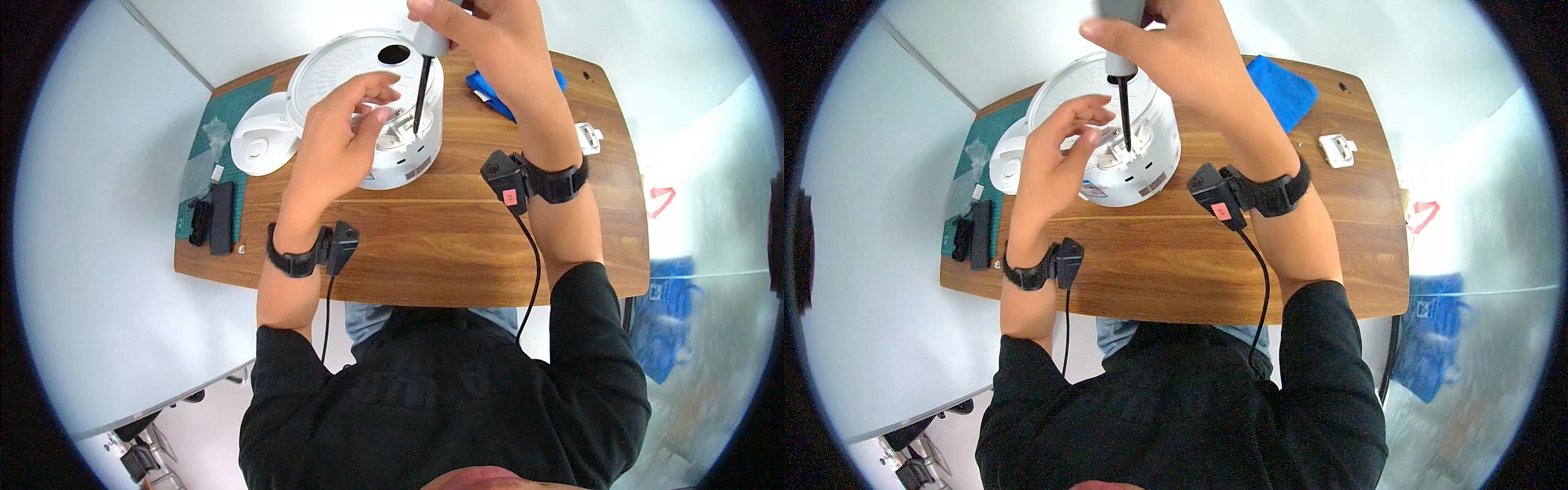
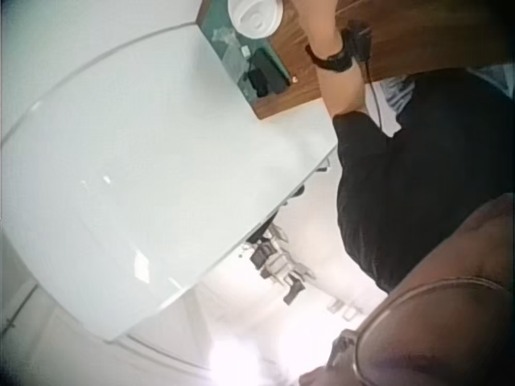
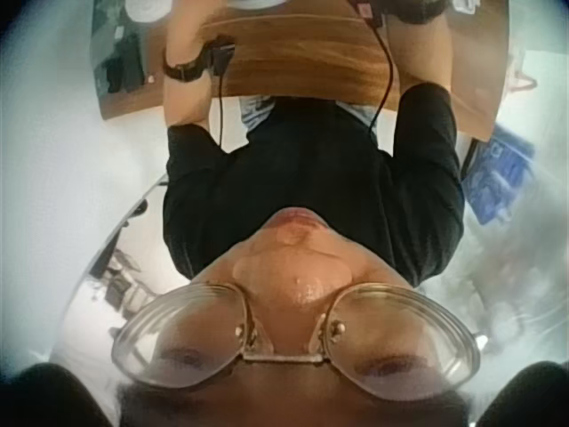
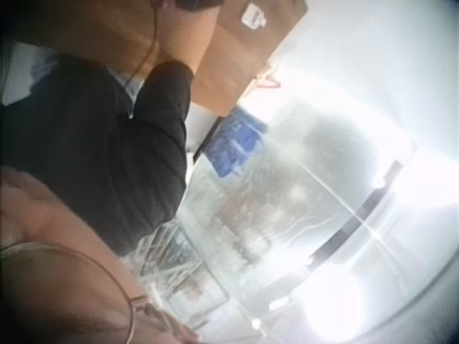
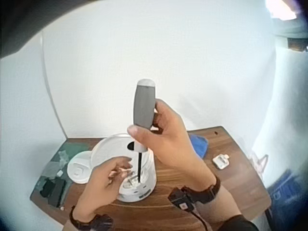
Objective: The person uses a screwdriver to remove screws from the lid of a white rice cooker, then wipes the rim with a blue cloth. The person removes the lid and inner pot, places them aside, and continues unscrewing components from the cooker's base.
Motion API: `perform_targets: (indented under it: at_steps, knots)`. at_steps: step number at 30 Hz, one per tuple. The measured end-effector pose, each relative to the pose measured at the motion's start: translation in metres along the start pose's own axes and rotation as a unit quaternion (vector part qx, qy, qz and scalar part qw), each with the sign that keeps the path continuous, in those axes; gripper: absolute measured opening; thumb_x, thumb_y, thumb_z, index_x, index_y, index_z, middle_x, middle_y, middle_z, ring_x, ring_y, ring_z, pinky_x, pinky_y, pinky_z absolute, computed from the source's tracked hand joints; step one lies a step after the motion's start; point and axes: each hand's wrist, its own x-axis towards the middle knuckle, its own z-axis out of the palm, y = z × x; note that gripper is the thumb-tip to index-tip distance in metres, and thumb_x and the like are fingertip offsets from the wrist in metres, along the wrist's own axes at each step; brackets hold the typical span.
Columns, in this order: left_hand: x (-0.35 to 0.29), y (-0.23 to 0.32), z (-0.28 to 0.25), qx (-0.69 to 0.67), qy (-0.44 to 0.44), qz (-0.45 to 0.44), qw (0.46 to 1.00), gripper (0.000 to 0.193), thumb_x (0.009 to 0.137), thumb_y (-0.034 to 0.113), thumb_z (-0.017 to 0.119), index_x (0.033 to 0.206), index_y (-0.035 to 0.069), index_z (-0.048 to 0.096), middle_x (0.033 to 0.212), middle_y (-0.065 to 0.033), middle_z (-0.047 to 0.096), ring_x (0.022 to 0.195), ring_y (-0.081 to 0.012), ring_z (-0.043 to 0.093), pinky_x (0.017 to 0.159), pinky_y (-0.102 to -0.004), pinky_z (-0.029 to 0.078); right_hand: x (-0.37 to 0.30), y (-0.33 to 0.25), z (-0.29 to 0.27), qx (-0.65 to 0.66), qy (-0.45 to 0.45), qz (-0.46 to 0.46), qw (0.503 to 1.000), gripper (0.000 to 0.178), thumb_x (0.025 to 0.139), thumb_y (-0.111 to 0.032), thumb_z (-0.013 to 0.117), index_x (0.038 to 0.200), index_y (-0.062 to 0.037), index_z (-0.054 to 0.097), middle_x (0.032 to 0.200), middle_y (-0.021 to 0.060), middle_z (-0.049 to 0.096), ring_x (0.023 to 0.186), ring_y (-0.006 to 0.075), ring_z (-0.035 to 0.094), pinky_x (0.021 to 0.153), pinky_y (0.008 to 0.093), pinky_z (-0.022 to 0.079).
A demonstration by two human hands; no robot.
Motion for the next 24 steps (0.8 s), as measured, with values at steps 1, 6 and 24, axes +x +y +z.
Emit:
perform_targets:
  at_steps: [1, 6, 24]
  knots:
    - [0.005, -0.004, 0.003, -0.027, 0.022, 0.024, 0.999, 0.032, 0.099, 0.002, 0.061, 0.13, 0.004, 0.066, 0.102, -0.0121, 0.075, 0.091, -0.0182, 0.072, 0.077, -0.0297, 0.056, 0.004, -0.006, 0.003, -0.006, -0.008, 0.001, 1.0, 0.045, 0.092, -0.01, 0.076, 0.128, 0.0045, 0.053, 0.093, 0.0068, 0.066, 0.078, 0.0091, 0.06, 0.065, 0.0248, 0.051]
    - [0.014, -0.011, 0.006, -0.095, 0.013, -0.044, 0.994, 0.024, 0.1, 0.005, 0.063, 0.122, 0.003, 0.073, 0.093, -0.0081, 0.075, 0.085, -0.0143, 0.071, 0.077, -0.0277, 0.056, 0.017, -0.014, 0.016, -0.037, -0.014, -0.009, 0.999, 0.046, 0.091, -0.009, 0.076, 0.129, 0.0056, 0.052, 0.091, 0.008, 0.067, 0.075, 0.0091, 0.06, 0.063, 0.0252, 0.051]
    - [0.019, -0.02, 0.007, -0.174, 0.0, -0.033, 0.984, 0.026, 0.099, 0.008, 0.065, 0.124, 0.004, 0.072, 0.097, -0.0052, 0.076, 0.083, -0.0092, 0.067, 0.073, -0.0251, 0.055, 0.022, -0.006, 0.021, -0.042, -0.102, -0.028, 0.994, 0.046, 0.093, -0.006, 0.074, 0.132, 0.005, 0.052, 0.096, 0.006, 0.062, 0.082, 0.0108, 0.058, 0.07, 0.027, 0.051]
